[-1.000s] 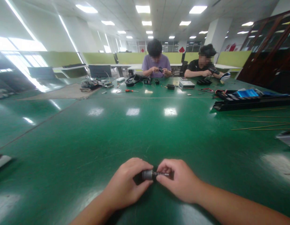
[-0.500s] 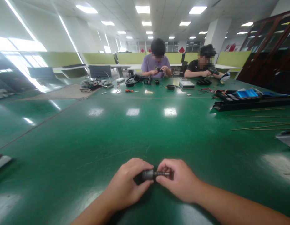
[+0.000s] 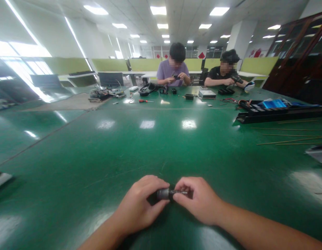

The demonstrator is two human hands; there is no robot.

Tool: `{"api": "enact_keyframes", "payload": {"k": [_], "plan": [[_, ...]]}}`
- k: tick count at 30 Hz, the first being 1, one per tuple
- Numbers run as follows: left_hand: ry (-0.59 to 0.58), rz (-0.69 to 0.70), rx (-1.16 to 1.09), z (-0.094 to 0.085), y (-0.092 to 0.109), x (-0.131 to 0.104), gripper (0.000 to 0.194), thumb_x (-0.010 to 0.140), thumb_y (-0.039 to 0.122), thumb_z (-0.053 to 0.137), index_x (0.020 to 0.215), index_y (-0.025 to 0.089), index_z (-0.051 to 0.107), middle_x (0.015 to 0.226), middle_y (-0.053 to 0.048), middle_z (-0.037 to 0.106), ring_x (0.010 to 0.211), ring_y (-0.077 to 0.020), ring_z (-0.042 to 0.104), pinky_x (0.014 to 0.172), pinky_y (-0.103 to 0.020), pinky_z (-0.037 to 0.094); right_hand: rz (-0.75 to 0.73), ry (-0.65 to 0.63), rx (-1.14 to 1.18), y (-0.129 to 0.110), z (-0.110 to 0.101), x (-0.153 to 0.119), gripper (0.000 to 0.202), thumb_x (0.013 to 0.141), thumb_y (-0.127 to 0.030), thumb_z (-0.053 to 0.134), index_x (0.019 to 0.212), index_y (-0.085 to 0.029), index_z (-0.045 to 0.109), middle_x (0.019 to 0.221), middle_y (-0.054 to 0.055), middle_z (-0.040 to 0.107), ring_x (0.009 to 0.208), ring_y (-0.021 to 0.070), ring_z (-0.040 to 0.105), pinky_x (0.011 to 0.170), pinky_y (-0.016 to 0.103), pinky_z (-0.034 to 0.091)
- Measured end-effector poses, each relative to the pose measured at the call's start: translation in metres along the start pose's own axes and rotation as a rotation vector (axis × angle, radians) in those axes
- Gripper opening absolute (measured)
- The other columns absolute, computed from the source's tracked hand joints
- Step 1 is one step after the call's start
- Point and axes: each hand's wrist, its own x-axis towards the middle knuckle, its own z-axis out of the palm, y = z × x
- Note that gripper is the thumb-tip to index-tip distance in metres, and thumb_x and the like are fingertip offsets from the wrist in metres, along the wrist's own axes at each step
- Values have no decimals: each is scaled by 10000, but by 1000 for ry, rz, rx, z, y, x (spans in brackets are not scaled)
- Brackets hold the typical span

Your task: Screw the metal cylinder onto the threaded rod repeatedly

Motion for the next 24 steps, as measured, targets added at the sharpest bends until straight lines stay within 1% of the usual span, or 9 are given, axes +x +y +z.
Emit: {"api": "enact_keyframes", "payload": {"k": [9,13,17,24], "plan": [[7,-3,14,-2,-2,0,250,843,191,681,1084,254,655,998,-13,713,935,-178,657,846,-316,536,14,1,14,3,1,0,130,851,-290,664,802,-181,714,692,-12,661,629,133,568,580,234,369],[11,1,24,-3,-1,-1,252,841,194,687,1082,259,653,994,-5,715,937,-176,657,852,-316,537,-1,7,31,4,1,0,130,854,-288,662,797,-182,712,680,-18,649,621,129,559,580,234,367],[23,8,38,-5,-3,-2,259,841,192,690,1085,270,654,998,5,717,942,-169,661,862,-309,537,16,12,52,4,1,1,155,862,-294,652,776,-177,706,654,-19,625,607,127,541,578,237,362],[46,3,54,-8,-6,-2,252,837,191,692,1078,258,660,1003,-9,721,940,-173,669,850,-301,544,16,34,104,4,1,2,153,873,-275,630,781,-169,691,657,-20,610,609,125,536,575,233,367]]}}
